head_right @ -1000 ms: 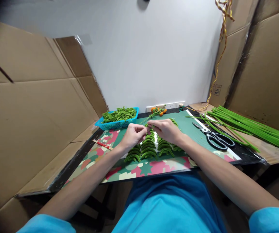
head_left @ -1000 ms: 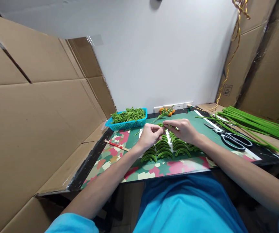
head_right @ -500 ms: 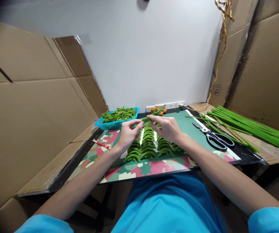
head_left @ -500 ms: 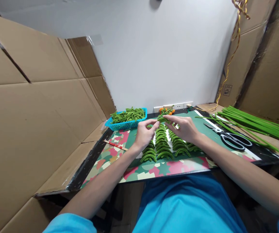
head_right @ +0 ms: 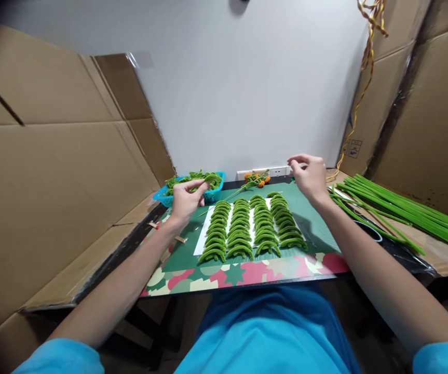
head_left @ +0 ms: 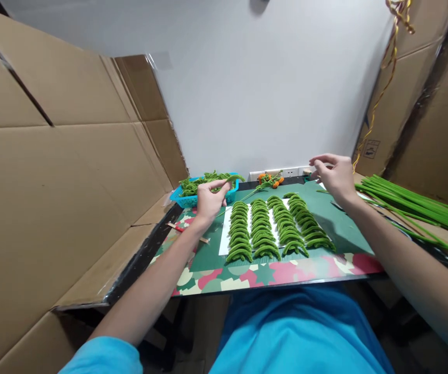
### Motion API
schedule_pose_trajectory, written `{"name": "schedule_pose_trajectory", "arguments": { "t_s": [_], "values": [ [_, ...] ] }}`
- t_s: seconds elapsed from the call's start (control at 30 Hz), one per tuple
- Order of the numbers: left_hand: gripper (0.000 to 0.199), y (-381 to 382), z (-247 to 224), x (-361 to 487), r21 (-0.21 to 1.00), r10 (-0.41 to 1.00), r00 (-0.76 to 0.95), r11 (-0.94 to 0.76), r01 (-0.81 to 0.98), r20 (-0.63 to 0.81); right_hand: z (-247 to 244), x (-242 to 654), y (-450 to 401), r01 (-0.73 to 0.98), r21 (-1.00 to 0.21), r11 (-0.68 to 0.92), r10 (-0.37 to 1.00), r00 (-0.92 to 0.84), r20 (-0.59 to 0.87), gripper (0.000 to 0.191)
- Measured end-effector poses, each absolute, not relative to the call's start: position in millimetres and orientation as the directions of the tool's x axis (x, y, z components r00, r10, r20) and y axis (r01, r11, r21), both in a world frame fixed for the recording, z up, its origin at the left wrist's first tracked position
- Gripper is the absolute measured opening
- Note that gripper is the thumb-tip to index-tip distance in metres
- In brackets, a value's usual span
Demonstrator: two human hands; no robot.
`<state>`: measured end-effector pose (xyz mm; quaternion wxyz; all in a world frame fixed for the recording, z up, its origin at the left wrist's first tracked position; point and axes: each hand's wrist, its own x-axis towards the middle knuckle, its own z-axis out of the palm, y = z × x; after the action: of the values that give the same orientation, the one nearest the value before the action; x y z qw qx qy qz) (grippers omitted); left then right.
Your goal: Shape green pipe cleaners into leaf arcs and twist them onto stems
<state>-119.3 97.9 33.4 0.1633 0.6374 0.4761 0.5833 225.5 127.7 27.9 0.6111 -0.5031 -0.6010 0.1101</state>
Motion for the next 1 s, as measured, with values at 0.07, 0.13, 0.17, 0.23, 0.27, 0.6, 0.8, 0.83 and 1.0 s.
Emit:
{"name": "schedule_pose_trajectory", "arguments": {
  "t_s": [0.07, 0.13, 0.17, 0.23, 0.27, 0.6, 0.8, 0.83, 1.0],
  "values": [
    [0.038, 102, 35, -128, 0.683, 0.787, -0.090, -0.466, 0.562, 0.611, 32, 237, 143, 0.499, -0.766, 0.406, 0.758, 0.284, 0.587, 0.029],
    [0.032, 103, 37, -136, 0.560, 0.788, -0.005, -0.434, 0.706, 0.616, 34, 243, 154, 0.557, -0.759, 0.337, 0.772, 0.299, 0.561, 0.029],
    [0.030, 103, 38, -139, 0.502, 0.795, 0.040, -0.420, 0.756, 0.605, 33, 244, 157, 0.611, -0.735, 0.295, 0.764, 0.310, 0.565, 0.029],
    [0.029, 102, 41, -144, 0.391, 0.815, 0.110, -0.386, 0.836, 0.569, 27, 242, 159, 0.758, -0.626, 0.183, 0.743, 0.310, 0.593, 0.030],
    [0.030, 101, 43, -146, 0.330, 0.828, 0.134, -0.358, 0.873, 0.545, 23, 241, 159, 0.830, -0.544, 0.120, 0.747, 0.285, 0.600, 0.030],
    [0.029, 93, 61, -174, -0.175, 0.961, 0.029, 0.021, 0.984, 0.275, -22, 283, 171, 0.921, -0.385, -0.054, 0.938, 0.179, 0.297, 0.038],
    [0.029, 94, 56, -189, -0.162, 0.984, -0.016, 0.045, 0.986, 0.177, -18, 294, 167, 0.942, -0.328, -0.072, 0.963, 0.151, 0.225, 0.035],
    [0.030, 94, 55, -191, -0.148, 0.989, -0.023, 0.045, 0.988, 0.147, -18, 294, 166, 0.947, -0.312, -0.072, 0.964, 0.146, 0.221, 0.034],
    [0.021, 92, 54, -197, -0.058, 0.997, -0.050, 0.054, 0.997, 0.064, -19, 293, 162, 0.965, -0.251, -0.074, 0.959, 0.138, 0.247, 0.025]
  ]
}}
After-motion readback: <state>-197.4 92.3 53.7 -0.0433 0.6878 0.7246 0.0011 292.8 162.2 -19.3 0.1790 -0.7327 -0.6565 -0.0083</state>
